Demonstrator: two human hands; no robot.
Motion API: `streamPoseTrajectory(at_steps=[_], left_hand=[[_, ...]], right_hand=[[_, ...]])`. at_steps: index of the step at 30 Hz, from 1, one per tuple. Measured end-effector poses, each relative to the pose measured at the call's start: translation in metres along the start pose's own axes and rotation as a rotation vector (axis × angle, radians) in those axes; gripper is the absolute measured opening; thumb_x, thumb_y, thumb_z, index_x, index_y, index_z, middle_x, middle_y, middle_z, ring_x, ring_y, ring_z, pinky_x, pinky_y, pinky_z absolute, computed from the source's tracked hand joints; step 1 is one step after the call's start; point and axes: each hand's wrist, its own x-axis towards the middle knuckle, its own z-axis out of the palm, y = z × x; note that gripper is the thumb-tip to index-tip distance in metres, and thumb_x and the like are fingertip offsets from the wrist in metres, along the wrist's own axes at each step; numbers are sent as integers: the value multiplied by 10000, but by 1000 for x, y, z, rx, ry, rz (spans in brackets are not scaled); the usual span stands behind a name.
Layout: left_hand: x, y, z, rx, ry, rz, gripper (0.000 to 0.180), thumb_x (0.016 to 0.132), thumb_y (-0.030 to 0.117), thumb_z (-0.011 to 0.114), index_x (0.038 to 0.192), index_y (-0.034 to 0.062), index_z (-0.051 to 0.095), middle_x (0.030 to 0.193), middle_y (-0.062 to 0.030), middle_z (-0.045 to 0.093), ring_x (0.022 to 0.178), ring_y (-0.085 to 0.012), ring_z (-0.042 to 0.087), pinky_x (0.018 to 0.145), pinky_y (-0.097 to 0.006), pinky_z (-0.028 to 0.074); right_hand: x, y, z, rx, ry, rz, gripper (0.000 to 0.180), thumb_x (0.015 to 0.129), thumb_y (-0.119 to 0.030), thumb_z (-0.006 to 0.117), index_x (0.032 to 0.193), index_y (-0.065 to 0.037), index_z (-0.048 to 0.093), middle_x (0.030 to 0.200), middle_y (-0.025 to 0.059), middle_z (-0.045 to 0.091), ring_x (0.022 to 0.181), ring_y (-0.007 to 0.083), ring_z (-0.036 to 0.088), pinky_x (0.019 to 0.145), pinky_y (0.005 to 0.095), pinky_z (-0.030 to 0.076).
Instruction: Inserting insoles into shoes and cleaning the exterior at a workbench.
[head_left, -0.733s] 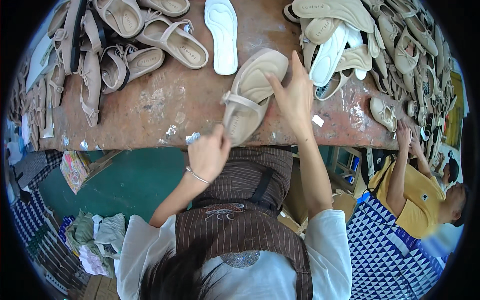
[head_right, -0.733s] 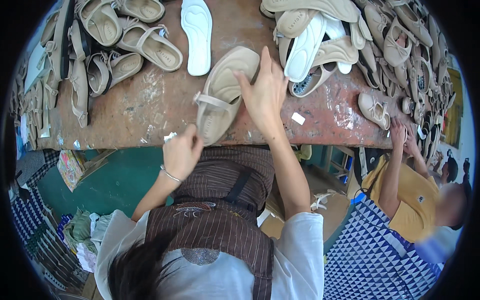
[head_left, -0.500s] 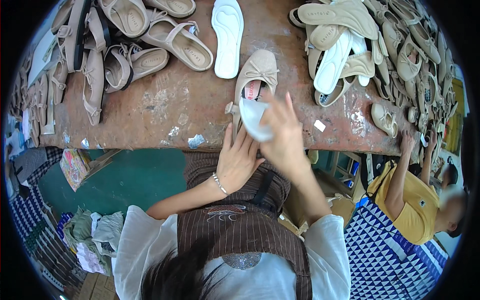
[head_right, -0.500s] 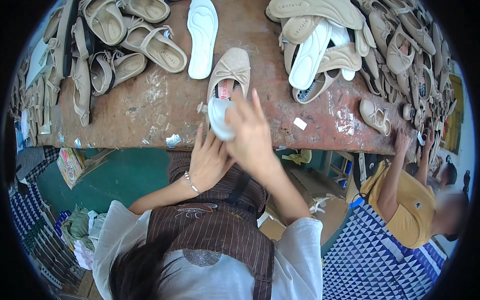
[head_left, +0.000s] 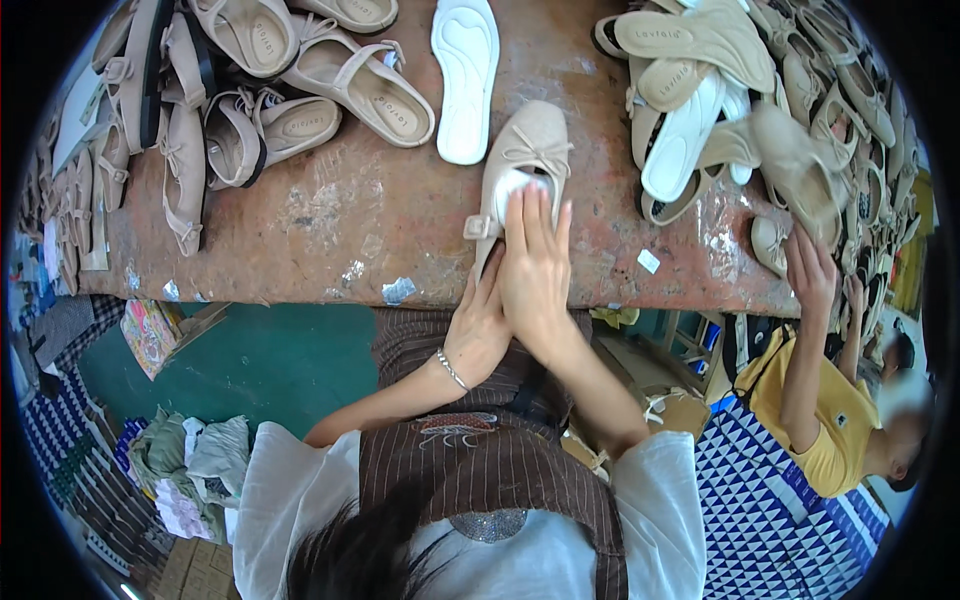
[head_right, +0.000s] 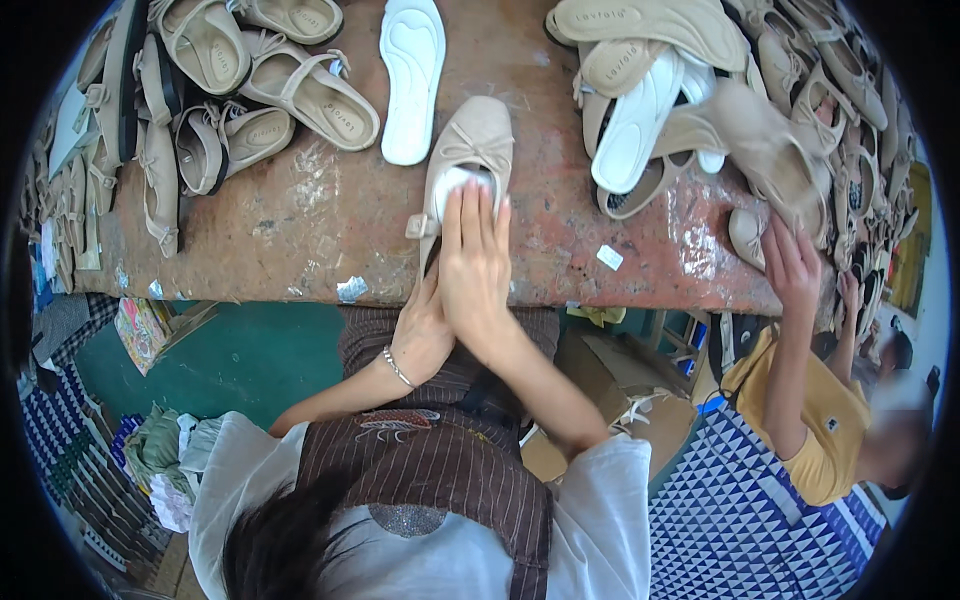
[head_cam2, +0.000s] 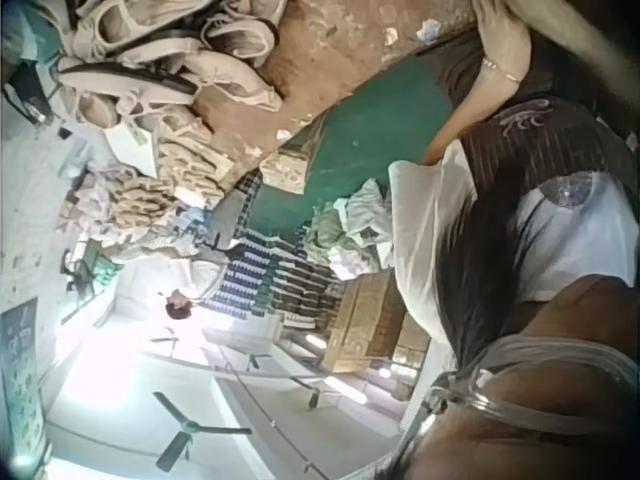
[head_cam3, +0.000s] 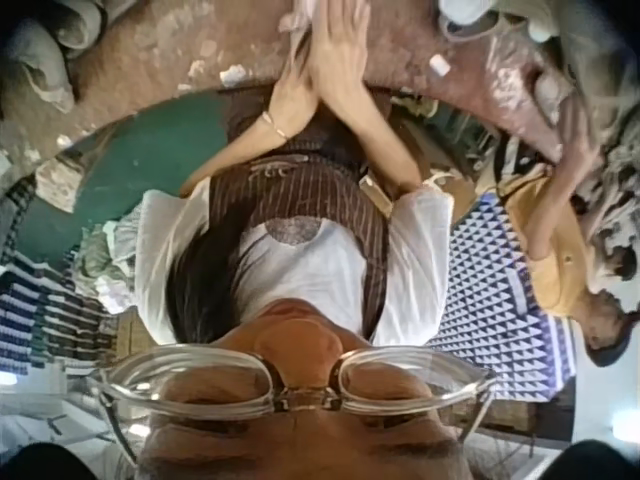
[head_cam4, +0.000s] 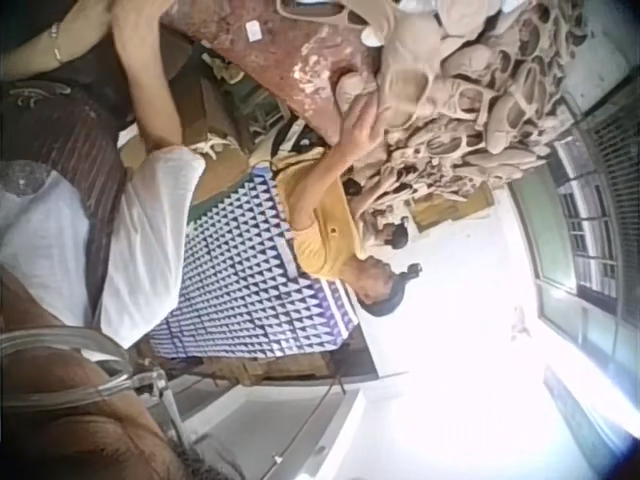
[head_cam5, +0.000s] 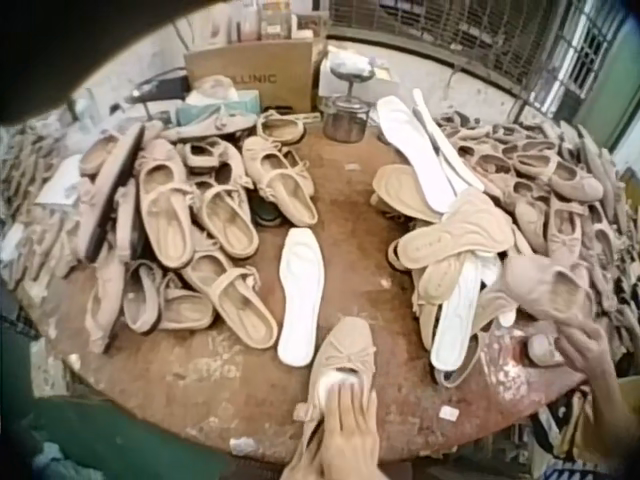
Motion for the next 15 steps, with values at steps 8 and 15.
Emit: streamPoseTrajectory(at_steps=[8,15], left_hand=[[1,-1,-1,156,-37,-16,485,851,97,565,1294,-97,533,1395,-270,474,1345,-418,414,1131,-470,360],[9,-3,-5,162,-19,18,451,841,121,538,1207,-140,568,1347,-285,504,1345,-407,417,1132,-533,330]], right_hand=[[19,-4,-6,49,-121,107,376,811,32,498,1171,139,499,1144,321,563,1117,474,551,1144,648,190],[51,8,7,-100,-226,140,317,850,-18,494,1147,72,559,1103,226,603,1070,387,594,1140,629,208]])
